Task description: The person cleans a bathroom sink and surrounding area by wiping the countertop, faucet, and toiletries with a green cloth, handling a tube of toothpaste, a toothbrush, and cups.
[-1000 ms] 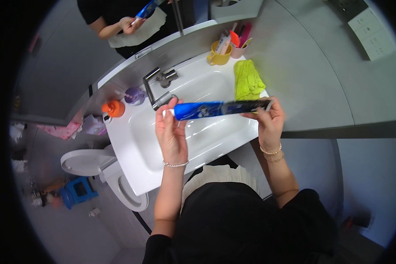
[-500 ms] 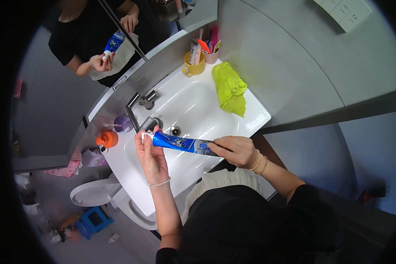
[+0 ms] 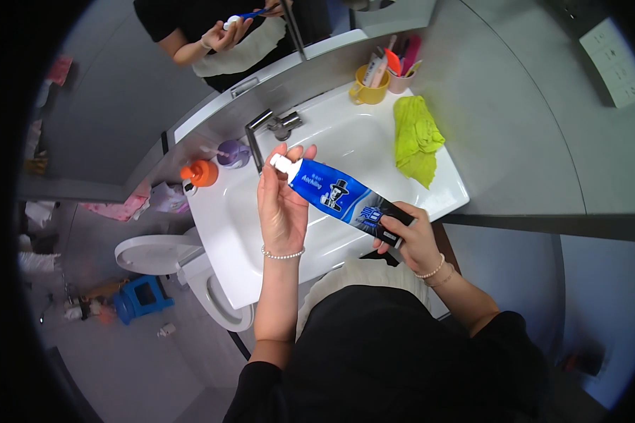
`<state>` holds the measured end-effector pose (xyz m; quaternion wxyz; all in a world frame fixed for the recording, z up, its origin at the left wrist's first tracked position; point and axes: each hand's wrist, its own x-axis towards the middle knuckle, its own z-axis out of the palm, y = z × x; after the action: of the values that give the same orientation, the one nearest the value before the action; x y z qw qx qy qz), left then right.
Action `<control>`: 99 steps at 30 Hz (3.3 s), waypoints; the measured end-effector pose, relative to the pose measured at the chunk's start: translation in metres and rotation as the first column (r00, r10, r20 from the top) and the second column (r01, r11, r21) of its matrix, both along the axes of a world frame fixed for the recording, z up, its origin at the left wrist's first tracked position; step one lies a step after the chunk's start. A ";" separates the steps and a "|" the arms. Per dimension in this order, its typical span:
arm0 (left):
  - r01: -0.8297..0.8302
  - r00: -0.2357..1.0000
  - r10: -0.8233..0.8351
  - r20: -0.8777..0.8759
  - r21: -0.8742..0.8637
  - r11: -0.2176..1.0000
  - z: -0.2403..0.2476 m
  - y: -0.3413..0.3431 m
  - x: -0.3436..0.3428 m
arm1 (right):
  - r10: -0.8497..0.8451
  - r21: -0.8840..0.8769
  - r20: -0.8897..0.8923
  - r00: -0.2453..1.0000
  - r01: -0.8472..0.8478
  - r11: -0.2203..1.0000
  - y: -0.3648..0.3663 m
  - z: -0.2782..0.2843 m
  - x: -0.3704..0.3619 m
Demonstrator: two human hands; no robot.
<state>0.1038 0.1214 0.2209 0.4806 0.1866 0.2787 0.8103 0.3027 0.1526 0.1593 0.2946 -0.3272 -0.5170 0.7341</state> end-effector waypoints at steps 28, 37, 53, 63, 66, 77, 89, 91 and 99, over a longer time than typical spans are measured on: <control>-0.186 0.978 0.205 0.046 -0.261 0.947 0.000 -0.025 -0.018 | -0.159 0.700 0.106 0.982 0.040 0.713 -0.030 0.039 -0.035; -0.101 0.937 0.061 -0.343 -0.101 0.990 0.007 -0.035 -0.031 | 0.094 -0.195 -0.120 0.988 -0.117 0.974 -0.023 0.039 -0.028; -0.100 0.973 0.050 -0.225 -0.220 0.970 0.008 -0.035 0.014 | -0.014 0.396 0.114 0.993 -0.033 0.917 -0.018 0.042 -0.070; -0.107 0.897 0.004 -0.441 -0.209 0.972 0.007 -0.048 0.008 | -0.099 0.731 0.208 0.973 -0.087 0.677 -0.027 0.059 -0.071; 0.026 0.913 -0.124 -0.390 -0.248 0.968 0.014 -0.048 0.005 | 0.085 0.487 0.157 0.984 -0.152 0.860 -0.023 0.061 -0.063; 0.247 0.943 -0.257 -0.212 -0.074 0.966 -0.002 -0.048 -0.008 | 0.320 0.006 -0.111 0.941 -0.322 0.947 -0.034 0.060 -0.070; 0.174 0.929 -0.195 -0.315 -0.094 0.980 -0.002 -0.057 -0.021 | 0.476 -0.031 -0.149 0.866 -0.486 0.874 -0.035 0.068 -0.074; 0.283 0.928 -0.283 -0.243 -0.034 0.958 -0.005 -0.058 -0.023 | 0.524 -0.239 -0.369 0.768 -0.623 0.745 -0.032 0.078 -0.070; 0.050 0.934 -0.134 -0.332 -0.247 0.968 0.004 -0.048 -0.012 | 0.055 0.613 0.362 0.931 -0.281 0.739 -0.031 0.074 -0.075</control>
<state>0.0922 0.0731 0.2245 0.4803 0.2811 0.4436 0.7025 0.2280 0.1212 0.2335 0.2340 -0.2690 -0.8091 0.4671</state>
